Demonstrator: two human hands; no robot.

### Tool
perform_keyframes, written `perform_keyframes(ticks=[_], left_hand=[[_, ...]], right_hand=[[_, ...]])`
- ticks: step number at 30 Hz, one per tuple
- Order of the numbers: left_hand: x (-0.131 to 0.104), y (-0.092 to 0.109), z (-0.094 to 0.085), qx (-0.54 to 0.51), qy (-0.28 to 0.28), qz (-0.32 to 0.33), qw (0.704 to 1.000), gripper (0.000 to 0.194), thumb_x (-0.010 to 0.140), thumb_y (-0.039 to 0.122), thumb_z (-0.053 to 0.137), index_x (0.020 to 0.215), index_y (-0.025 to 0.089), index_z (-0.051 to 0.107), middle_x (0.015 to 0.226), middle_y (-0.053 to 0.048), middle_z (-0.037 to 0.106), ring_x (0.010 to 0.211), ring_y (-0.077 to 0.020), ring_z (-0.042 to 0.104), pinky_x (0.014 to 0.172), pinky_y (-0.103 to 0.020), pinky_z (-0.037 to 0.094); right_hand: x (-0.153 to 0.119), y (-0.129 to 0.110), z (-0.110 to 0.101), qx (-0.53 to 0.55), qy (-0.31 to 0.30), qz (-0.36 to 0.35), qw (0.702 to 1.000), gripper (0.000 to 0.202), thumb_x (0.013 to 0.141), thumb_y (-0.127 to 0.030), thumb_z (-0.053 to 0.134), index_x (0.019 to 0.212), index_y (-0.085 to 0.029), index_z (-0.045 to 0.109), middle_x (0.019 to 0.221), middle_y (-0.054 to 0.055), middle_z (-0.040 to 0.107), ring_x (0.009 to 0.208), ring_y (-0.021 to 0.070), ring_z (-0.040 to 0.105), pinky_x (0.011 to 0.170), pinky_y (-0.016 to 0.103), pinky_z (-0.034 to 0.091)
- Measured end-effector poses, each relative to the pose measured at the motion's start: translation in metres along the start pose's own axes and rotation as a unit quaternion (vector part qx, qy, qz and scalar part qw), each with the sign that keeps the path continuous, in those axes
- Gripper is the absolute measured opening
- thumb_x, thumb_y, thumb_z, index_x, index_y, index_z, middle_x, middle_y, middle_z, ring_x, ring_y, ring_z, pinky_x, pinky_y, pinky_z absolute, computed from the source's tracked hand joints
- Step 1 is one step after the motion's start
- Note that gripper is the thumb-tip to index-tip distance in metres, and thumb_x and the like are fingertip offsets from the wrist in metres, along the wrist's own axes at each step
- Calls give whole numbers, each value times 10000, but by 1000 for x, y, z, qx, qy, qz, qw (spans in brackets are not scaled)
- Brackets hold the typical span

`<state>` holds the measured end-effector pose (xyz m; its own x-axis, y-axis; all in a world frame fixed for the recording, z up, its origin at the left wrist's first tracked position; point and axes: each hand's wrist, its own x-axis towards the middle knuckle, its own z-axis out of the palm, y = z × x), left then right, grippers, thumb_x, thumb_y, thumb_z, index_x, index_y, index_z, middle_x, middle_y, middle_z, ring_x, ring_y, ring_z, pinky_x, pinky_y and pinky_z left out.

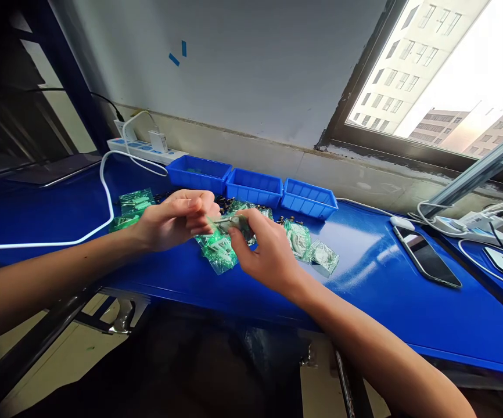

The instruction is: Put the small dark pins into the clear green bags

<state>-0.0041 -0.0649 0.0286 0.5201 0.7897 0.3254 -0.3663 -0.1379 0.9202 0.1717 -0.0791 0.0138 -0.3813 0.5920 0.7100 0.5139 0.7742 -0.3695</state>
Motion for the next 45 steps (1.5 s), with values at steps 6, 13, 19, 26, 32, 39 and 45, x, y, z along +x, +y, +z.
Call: perform_keyframes(ticks=[6, 13, 19, 26, 32, 39, 45], left_hand=[[0, 1, -1, 2, 7, 9, 1000, 458, 670, 426, 689, 526, 171, 337, 482, 62, 292, 427, -42, 280, 420, -206, 242], [-1, 1, 1, -9, 8, -10, 1000, 446, 640, 435, 713, 543, 165, 372, 489, 65, 313, 427, -35, 281, 427, -198, 253], [0, 0, 0, -2, 4, -6, 1000, 445, 649, 442, 703, 543, 166, 370, 491, 66, 298, 428, -38, 280, 418, -198, 239], [0, 1, 0, -1, 2, 5, 1000, 444, 658, 441, 698, 540, 167, 370, 489, 63, 310, 424, -37, 283, 417, -195, 245], [0, 1, -1, -11, 3, 5, 1000, 427, 666, 403, 701, 541, 162, 371, 483, 64, 317, 428, -34, 286, 421, -195, 238], [0, 1, 0, -18, 3, 5, 1000, 408, 674, 379, 698, 547, 162, 378, 486, 63, 319, 432, -35, 292, 424, -191, 247], [-1, 1, -1, -11, 6, 6, 1000, 413, 671, 384, 700, 545, 162, 375, 489, 63, 313, 432, -35, 293, 426, -191, 256]], right_hand=[[0, 0, 1, 4, -3, 3, 1000, 50, 786, -156, 527, 802, -196, 502, 627, -40, 542, 532, 74, 450, 508, 204, 379], [0, -1, 0, 9, 4, 7, 1000, 48, 788, -155, 519, 798, -197, 497, 622, -43, 535, 538, 74, 461, 518, 205, 386], [0, -3, 0, 14, 18, -10, 1000, 55, 787, -152, 524, 780, -196, 491, 598, -50, 516, 524, 68, 448, 503, 199, 371], [0, -2, 0, 6, 10, -2, 1000, 49, 786, -154, 524, 786, -197, 499, 609, -44, 541, 525, 70, 461, 505, 200, 379], [1, -2, 1, 7, 3, -2, 1000, 55, 783, -144, 520, 797, -193, 500, 616, -40, 570, 527, 70, 480, 510, 197, 394], [1, -2, 1, 9, 3, 0, 1000, 51, 784, -147, 523, 797, -191, 500, 613, -39, 567, 528, 70, 481, 510, 196, 393], [1, -1, 1, 15, -1, 12, 1000, 52, 781, -150, 522, 789, -193, 496, 609, -42, 542, 531, 70, 462, 511, 197, 383]])
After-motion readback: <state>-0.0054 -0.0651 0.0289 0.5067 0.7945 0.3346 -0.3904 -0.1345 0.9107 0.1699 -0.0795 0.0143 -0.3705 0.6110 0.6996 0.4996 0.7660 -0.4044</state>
